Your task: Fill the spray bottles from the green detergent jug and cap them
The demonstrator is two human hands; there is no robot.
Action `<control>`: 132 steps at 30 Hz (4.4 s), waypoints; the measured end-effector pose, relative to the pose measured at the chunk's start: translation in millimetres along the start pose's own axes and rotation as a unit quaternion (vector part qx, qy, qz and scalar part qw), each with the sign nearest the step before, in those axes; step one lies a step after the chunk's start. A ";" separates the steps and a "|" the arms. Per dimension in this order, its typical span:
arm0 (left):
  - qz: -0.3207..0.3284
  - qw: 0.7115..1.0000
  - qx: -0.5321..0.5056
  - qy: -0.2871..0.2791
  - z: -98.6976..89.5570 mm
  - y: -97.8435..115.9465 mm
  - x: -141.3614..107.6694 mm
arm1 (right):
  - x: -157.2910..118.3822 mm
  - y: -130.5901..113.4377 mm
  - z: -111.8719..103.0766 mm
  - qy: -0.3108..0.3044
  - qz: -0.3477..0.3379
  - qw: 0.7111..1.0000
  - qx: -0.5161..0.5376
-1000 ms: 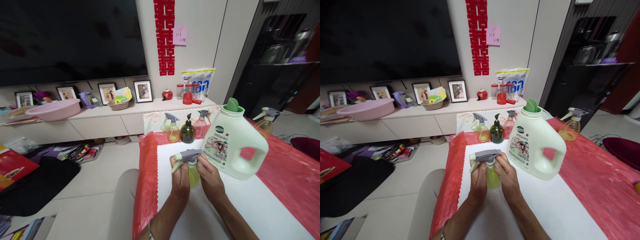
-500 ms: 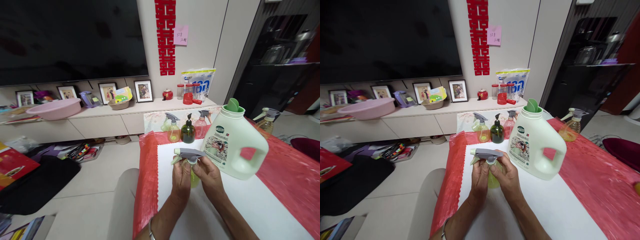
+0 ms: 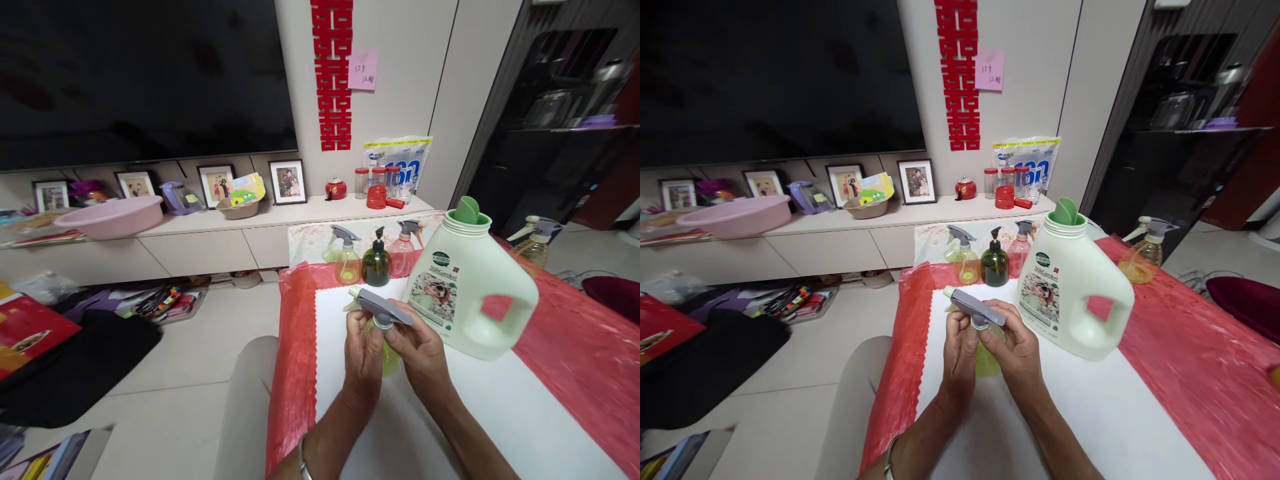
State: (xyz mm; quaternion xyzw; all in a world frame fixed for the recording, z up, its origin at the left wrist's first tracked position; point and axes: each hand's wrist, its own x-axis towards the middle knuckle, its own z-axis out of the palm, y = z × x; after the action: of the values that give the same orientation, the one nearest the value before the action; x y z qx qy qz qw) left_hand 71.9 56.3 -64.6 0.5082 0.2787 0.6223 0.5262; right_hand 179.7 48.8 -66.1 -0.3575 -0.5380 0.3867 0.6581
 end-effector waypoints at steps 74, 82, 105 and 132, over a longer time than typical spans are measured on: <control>-0.126 0.991 -0.026 0.023 -10.1 -10.3 5.7 | 6.0 -39.4 -21.2 0.050 0.019 0.997 -0.057; -0.311 0.915 -0.224 -0.125 -0.9 -9.3 5.6 | 14.5 -84.0 -22.4 0.044 0.015 0.999 -0.008; -0.221 0.874 -0.379 -0.207 -5.3 9.9 -2.4 | -34.7 -48.9 -2.0 0.096 0.050 0.973 -0.205; -0.325 0.908 -0.206 -0.163 -13.8 -0.8 1.0 | -64.3 -124.7 -94.8 0.286 -0.039 0.935 -0.204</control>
State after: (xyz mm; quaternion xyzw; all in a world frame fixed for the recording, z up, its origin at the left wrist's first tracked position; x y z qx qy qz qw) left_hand 59.5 60.1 -69.5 0.3640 0.2043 0.3688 0.8305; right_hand 280.7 -69.4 1.0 -0.5589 -0.4077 0.1239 0.7114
